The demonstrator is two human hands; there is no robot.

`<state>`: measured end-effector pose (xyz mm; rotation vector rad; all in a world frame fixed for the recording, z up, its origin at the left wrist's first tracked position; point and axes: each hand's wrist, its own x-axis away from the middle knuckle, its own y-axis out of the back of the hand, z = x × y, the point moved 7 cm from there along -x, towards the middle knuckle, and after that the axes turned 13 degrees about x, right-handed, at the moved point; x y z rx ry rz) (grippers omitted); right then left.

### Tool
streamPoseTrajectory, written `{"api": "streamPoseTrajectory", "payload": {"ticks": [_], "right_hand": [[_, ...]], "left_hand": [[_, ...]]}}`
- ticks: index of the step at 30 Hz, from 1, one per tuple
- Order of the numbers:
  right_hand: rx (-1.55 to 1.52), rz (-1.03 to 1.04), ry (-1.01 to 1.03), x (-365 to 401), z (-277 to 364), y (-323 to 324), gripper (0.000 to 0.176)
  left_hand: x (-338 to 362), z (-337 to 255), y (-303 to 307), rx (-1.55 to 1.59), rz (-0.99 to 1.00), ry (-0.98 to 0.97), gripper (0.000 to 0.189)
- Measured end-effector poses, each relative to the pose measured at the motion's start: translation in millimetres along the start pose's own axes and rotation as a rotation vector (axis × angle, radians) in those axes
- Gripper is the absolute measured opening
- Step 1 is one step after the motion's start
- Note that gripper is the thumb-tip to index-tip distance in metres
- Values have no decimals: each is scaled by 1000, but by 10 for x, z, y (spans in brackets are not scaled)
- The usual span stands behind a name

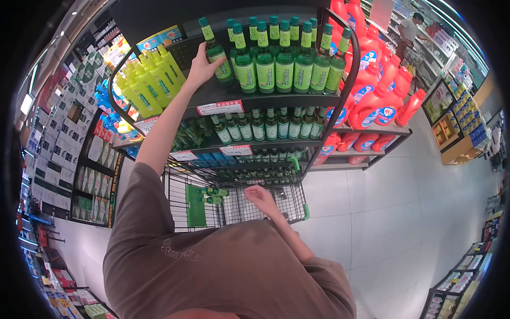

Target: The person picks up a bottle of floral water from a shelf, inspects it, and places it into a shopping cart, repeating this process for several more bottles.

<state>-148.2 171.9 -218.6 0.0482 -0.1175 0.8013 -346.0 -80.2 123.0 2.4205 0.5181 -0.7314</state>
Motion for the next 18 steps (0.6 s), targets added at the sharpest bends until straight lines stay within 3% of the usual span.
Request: {"api": "streamPoseTrajectory", "payload": {"ticks": [5, 10, 18], "right_hand": [[-9, -13, -22, 11, -43, 9, 22], [-50, 23, 0, -21, -54, -24, 20], [-50, 29, -13, -59, 6, -61, 20]], "left_hand": [[-29, 74, -63, -55, -11, -53, 69], [31, 29, -100, -2, 12, 116, 66], [-9, 186, -169, -79, -8, 9, 64]]}}
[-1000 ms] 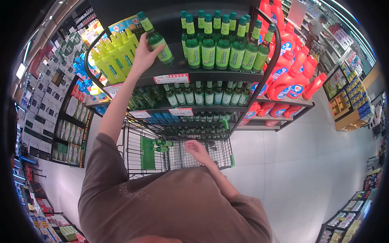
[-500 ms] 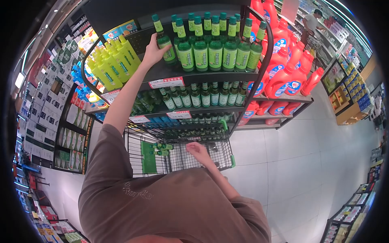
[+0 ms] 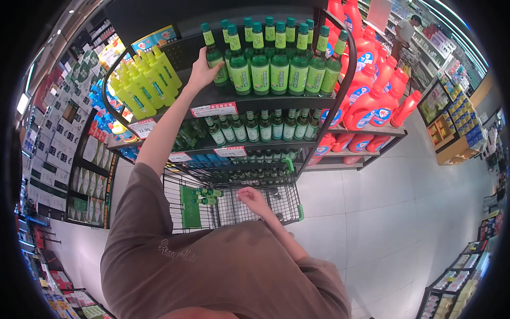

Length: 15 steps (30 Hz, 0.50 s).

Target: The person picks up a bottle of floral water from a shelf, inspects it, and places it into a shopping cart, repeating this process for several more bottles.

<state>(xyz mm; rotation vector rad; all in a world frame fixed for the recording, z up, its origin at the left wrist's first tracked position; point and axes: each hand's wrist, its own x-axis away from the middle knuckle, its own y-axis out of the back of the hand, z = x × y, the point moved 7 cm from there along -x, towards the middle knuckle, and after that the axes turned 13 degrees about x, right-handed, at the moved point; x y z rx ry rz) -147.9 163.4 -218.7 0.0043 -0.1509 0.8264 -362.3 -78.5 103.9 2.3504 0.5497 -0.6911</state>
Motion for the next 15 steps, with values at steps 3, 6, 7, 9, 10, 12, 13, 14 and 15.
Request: {"api": "streamPoseTrajectory", "payload": {"ticks": [3, 6, 7, 9, 10, 12, 13, 14, 15], "right_hand": [[0, 19, -12, -14, -31, -16, 20], [9, 22, -15, -23, -19, -26, 19], [3, 16, -18, -16, -10, -30, 18], [10, 17, -27, -3, 10, -33, 18], [14, 19, -35, -1, 12, -35, 18], [17, 25, -33, -7, -34, -37, 18], [17, 28, -30, -12, -58, -40, 18], [24, 37, -37, -8, -91, -47, 18], [27, 53, -61, 1, -138, -57, 19]], "left_hand": [[6, 72, -35, -10, 0, 7, 66], [30, 50, -35, -60, -15, -17, 70], [45, 43, -34, -95, -20, -23, 73], [48, 81, -34, -62, 5, 9, 75], [54, 121, -39, -32, 33, 39, 77], [102, 209, -34, -24, 21, 59, 78], [140, 206, -14, -17, 12, 77, 79], [207, 206, 6, -16, 3, 87, 79], [323, 197, 51, 47, -62, 73, 79]]}}
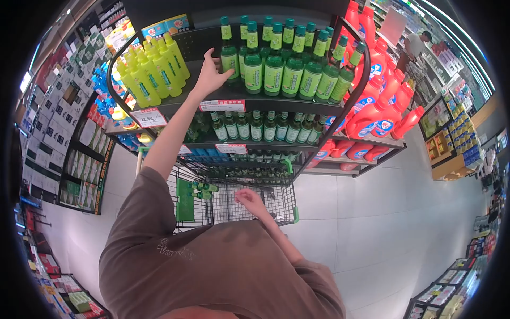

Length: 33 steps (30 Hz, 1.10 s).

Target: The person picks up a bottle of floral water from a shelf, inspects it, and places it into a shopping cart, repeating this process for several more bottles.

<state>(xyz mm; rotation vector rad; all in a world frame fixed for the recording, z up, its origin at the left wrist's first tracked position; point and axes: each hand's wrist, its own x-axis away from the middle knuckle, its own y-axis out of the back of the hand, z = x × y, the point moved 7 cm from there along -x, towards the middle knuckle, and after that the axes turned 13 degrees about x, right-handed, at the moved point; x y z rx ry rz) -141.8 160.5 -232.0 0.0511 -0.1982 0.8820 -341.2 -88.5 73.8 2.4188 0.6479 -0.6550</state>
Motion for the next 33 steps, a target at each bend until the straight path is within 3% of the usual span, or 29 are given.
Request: {"api": "streamPoseTrajectory", "payload": {"ticks": [2, 4, 6, 11, 13, 14, 16, 20, 22, 24, 25, 28, 29, 33], "right_hand": [[16, 35, -41, 7, -103, -21, 20], [38, 67, -103, 2, -267, -38, 20], [59, 102, -177, 19, -413, -61, 20], [129, 178, -400, 104, -640, -104, 21], [156, 178, -464, 89, -813, -79, 22], [165, 199, -486, 84, -995, -45, 22], [305, 241, -491, 53, -1302, 73, 23], [488, 290, -584, 149, -1704, 260, 25], [654, 323, -579, 232, -1941, 391, 29], [917, 299, -421, 313, -2045, 494, 34], [1000, 312, -484, 402, -2052, 520, 38], [1127, 421, -582, 572, -1972, 506, 36], [1129, 424, -593, 613, -1983, 516, 36], [1063, 241, -654, 833, -2011, 632, 36]], "left_hand": [[326, -188, 149, 255, -143, -78, 72], [845, -386, 376, 357, -309, -257, 58], [1480, -334, 516, 456, -432, -292, 47], [3195, 331, 500, 416, -551, 53, 38], [3832, 759, 429, 325, -519, 381, 36], [4112, 895, 460, 319, -539, 406, 36], [4714, 1268, 377, 266, -407, 668, 35], [5564, 1849, 363, 125, -320, 874, 32], [5844, 2121, 382, 107, -322, 939, 31], [6075, 2371, 396, 27, -278, 1070, 33], [6120, 2449, 421, 25, -253, 1106, 37], [6230, 2719, 499, -77, -262, 1273, 40], [6186, 2824, 526, -37, -209, 1223, 46], [6077, 3203, 692, -140, -217, 1324, 58]]}}
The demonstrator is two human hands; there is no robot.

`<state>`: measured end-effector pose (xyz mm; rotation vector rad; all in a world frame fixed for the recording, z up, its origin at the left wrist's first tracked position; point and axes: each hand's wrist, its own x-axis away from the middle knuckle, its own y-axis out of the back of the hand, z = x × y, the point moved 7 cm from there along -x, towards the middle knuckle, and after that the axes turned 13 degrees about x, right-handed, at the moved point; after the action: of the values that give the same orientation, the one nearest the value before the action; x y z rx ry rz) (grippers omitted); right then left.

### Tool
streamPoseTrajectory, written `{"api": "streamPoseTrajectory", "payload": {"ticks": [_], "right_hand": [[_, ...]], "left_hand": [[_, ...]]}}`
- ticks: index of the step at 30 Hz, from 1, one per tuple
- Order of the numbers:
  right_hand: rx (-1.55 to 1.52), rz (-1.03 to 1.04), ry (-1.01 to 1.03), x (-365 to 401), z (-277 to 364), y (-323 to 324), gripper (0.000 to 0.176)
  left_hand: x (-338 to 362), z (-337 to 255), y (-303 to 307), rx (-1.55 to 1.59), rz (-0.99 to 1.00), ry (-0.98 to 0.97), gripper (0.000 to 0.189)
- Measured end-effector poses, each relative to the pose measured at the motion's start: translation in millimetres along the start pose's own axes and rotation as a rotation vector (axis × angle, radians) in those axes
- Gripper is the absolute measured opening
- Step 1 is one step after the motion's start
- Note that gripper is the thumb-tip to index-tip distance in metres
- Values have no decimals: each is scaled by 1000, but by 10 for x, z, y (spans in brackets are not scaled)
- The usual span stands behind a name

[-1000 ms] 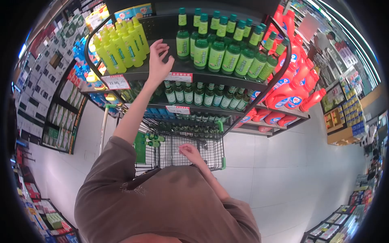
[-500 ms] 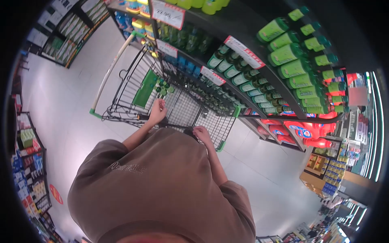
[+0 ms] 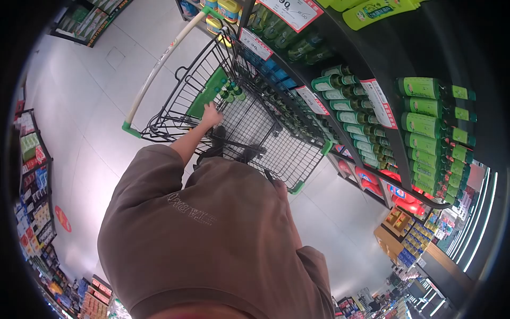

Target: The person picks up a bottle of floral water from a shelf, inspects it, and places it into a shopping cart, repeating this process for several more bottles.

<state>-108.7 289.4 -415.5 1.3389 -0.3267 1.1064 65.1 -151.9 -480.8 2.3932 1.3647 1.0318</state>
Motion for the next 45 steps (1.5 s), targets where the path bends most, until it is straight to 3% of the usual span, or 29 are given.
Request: {"api": "streamPoseTrajectory", "payload": {"ticks": [3, 6, 8, 11, 15, 18, 21, 28, 33, 41, 45], "right_hand": [[-109, -94, -93, 38, -191, -56, 37], [-188, -99, -141, 162, -281, -86, 37], [-341, -108, -180, 375, -177, -42, 39], [-288, -141, -266, 589, -128, -21, 39], [-474, -165, -301, 725, -491, -406, 38], [-511, -148, -361, 995, -380, -434, 36], [-450, -184, -394, 1246, -190, -389, 36], [-628, -241, -505, 1490, -258, -578, 39], [-658, -251, -526, 1438, -224, -524, 38], [-793, -376, -458, 1276, -150, -277, 35], [-664, -466, -369, 1004, -131, -116, 33]], "left_hand": [[-188, -344, 172, -281, -74, -159, 60], [-464, -499, 172, -465, 14, -220, 63], [-590, -595, 102, -508, 34, -307, 63], [-812, -764, -124, -547, 60, -436, 63], [-1137, -921, -396, -502, 153, -457, 55], [-1350, -758, -672, -570, 315, -282, 43], [-1570, -487, -950, -633, 417, -266, 38], [-1633, -313, -1085, -653, 418, -323, 28], [-1524, -123, -1194, -570, 424, -392, 26], [-388, -715, -838, -517, 376, -666, 20], [259, -1138, -608, -433, 450, -714, 20]]}}
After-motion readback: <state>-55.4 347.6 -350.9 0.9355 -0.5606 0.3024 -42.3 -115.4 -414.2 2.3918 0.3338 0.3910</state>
